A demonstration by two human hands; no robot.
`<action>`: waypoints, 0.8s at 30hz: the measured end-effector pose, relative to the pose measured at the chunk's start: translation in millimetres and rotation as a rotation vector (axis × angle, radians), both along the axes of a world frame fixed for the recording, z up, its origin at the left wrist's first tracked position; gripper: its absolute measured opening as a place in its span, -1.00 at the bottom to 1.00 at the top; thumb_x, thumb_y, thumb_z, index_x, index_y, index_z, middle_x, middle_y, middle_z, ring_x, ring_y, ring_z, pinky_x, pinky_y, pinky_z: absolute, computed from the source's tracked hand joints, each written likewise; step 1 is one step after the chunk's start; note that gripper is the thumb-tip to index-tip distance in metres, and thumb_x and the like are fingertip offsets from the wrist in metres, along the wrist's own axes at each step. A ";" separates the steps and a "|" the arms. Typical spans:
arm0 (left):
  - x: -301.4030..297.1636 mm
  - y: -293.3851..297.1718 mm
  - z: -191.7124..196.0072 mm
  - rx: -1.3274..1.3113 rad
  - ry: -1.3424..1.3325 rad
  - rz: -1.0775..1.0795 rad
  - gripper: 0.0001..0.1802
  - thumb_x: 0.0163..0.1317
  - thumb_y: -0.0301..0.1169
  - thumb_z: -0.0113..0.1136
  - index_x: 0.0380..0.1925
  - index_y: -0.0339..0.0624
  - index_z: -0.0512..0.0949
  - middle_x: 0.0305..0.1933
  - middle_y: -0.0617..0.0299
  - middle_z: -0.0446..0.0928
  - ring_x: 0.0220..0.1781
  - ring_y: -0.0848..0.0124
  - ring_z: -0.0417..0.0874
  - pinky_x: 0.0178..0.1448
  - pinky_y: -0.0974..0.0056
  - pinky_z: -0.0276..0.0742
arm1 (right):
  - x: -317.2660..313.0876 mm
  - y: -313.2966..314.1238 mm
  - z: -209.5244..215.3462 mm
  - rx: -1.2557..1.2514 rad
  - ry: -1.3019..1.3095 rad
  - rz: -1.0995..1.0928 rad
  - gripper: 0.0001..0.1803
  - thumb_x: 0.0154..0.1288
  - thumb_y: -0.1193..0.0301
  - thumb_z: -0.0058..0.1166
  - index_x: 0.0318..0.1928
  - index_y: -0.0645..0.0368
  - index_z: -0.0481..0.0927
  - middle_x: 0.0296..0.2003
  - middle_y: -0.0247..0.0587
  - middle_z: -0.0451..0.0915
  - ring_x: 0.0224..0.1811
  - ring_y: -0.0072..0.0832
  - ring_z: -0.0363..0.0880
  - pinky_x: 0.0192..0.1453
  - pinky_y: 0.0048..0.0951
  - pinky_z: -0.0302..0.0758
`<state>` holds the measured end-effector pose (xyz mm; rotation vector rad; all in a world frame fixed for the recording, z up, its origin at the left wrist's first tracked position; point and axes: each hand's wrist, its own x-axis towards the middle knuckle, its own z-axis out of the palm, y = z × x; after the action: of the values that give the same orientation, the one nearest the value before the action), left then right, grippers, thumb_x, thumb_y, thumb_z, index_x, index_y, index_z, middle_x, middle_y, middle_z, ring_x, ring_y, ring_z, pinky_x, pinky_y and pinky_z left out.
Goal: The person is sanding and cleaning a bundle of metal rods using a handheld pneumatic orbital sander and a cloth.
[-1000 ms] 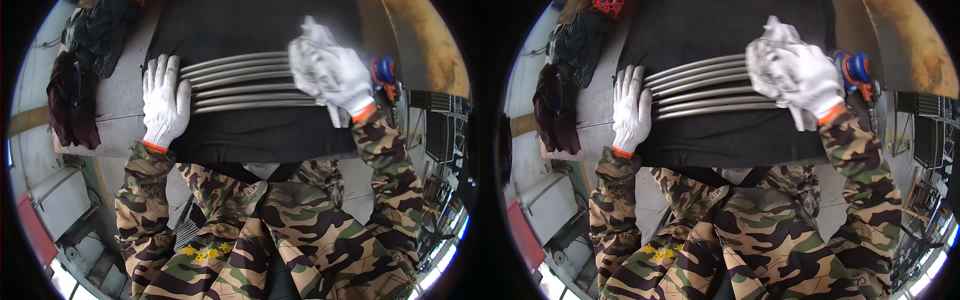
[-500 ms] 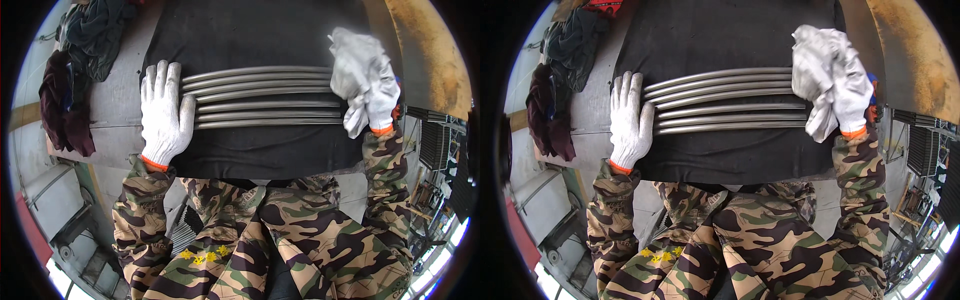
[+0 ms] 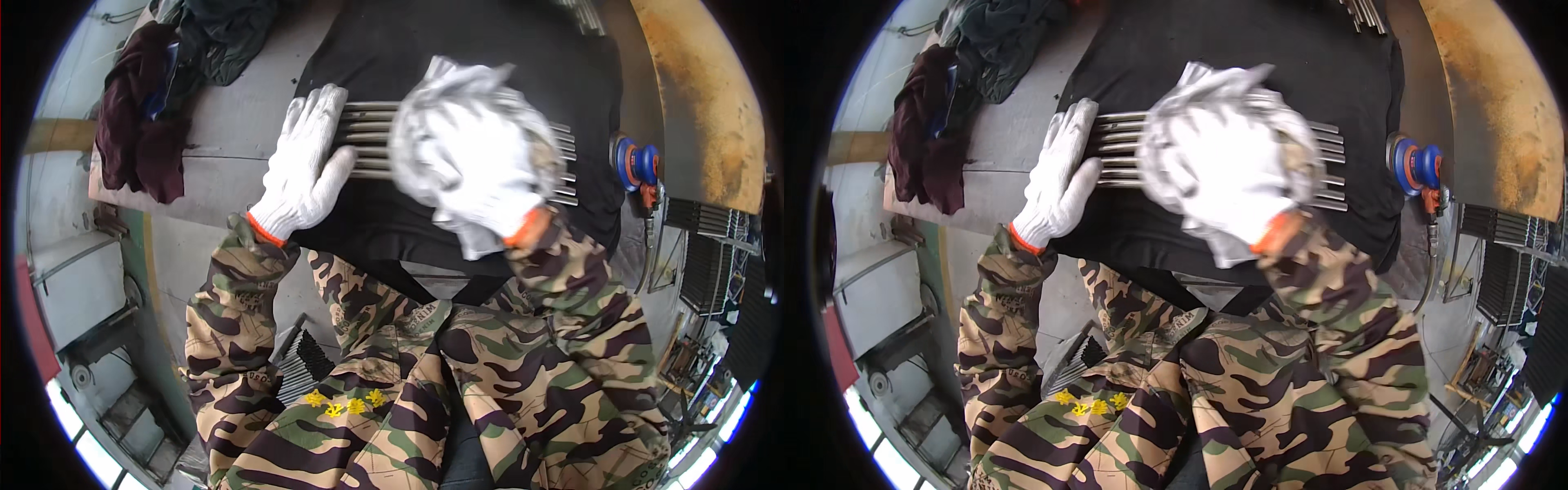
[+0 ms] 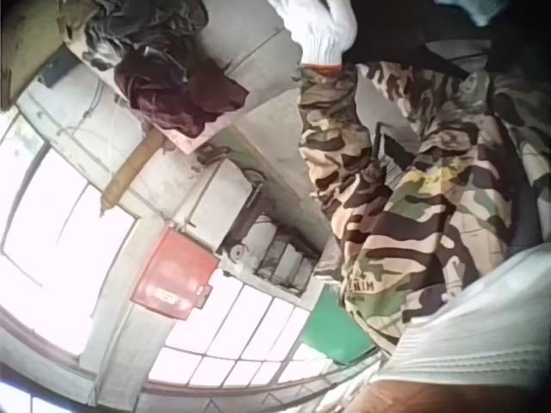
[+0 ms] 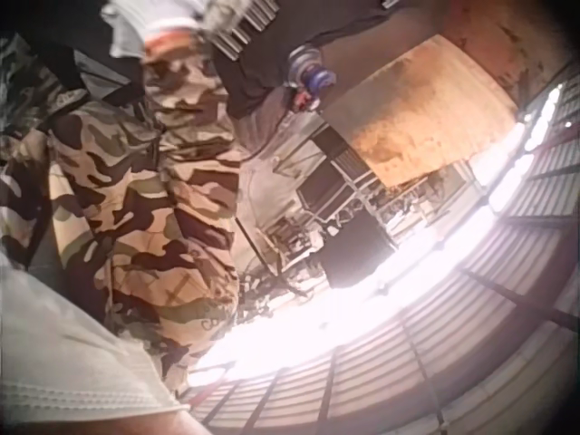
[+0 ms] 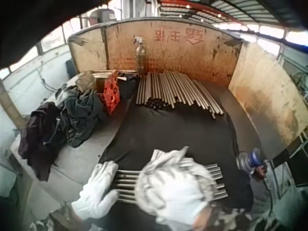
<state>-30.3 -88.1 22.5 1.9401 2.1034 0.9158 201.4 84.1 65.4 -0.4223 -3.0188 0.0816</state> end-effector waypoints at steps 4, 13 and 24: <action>-10.8 -5.2 -21.6 0.086 -0.543 0.123 -0.27 0.64 -0.07 -0.03 0.65 -0.25 0.22 0.64 -0.16 0.33 0.70 0.01 0.29 0.76 0.08 0.08 | -89.5 -46.7 -19.8 -0.048 0.262 0.073 -0.59 0.18 0.11 0.27 -0.05 0.08 0.69 -0.10 -0.20 0.70 0.01 -0.19 0.68 -0.03 -0.10 0.63; -23.5 -68.3 2.2 0.513 -0.988 0.472 -0.23 0.75 0.05 -0.32 0.68 -0.31 0.11 0.75 -0.05 0.13 0.77 0.12 0.13 0.79 0.04 0.02 | -138.8 -58.5 29.1 -0.320 0.386 0.382 -0.68 0.16 0.17 0.39 -0.10 -0.02 0.82 -0.07 -0.16 0.82 -0.09 -0.08 0.82 0.07 -0.09 0.73; 21.5 -18.6 11.2 0.213 -0.172 0.337 -0.36 0.48 -0.46 0.16 0.54 -0.30 0.36 0.57 -0.25 0.39 0.64 -0.07 0.40 0.66 0.04 0.32 | 103.4 174.3 103.5 -0.426 1.070 -0.226 -0.69 0.51 0.58 0.27 0.21 0.36 0.73 0.09 -0.23 0.80 0.02 -0.61 0.73 0.13 -0.58 0.63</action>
<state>-8.8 -106.7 33.7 1.5428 2.3503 1.3676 304.8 258.4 168.9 -0.5208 -1.8759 0.6881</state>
